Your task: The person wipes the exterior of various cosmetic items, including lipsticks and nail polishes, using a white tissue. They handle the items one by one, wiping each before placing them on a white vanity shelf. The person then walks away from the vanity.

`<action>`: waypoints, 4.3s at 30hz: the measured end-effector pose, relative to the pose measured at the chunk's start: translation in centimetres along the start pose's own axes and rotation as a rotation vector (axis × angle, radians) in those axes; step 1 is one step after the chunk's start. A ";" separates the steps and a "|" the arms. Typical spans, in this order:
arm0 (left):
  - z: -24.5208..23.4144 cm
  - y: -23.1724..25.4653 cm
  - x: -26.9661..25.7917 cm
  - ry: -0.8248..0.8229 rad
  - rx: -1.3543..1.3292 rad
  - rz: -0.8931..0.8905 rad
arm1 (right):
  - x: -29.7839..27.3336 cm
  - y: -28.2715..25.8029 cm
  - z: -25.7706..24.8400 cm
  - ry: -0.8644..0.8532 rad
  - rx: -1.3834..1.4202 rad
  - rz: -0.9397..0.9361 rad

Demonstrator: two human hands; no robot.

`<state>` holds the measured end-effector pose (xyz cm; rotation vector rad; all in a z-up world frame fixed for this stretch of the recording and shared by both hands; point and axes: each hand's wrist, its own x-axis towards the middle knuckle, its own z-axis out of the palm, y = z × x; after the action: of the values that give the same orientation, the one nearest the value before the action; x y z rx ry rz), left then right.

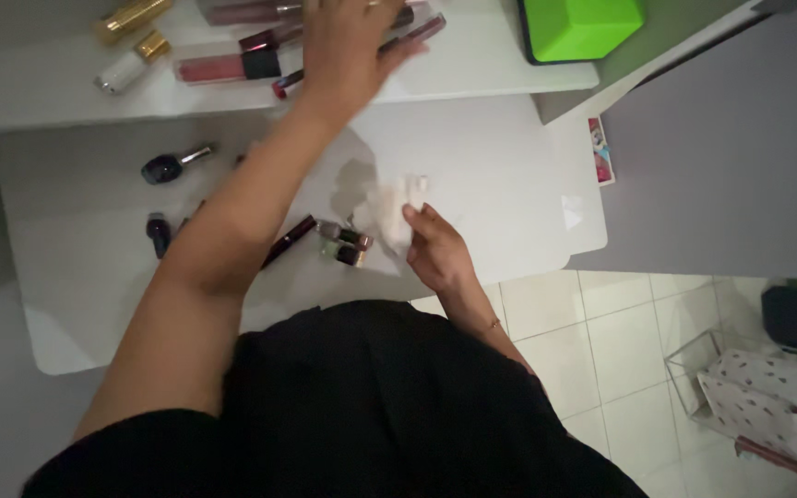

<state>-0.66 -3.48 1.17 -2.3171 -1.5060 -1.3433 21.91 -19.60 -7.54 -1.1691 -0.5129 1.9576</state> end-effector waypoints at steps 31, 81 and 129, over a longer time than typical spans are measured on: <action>-9.1 2.3 -24.9 -0.426 0.144 -0.470 | 3.5 0.5 4.2 0.013 -0.067 -0.272; -18.3 -2.2 -22.2 0.054 -1.278 -0.696 | -6.7 11.0 23.1 -0.381 -1.083 -1.438; -21.2 0.0 -16.8 0.118 -1.254 -0.924 | -6.4 7.0 23.9 0.037 -1.434 -1.656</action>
<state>-16.27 -25.56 2.56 -1.7048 -2.1512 -3.3418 -0.03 -27.74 3.10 -0.7835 -2.1051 -0.0868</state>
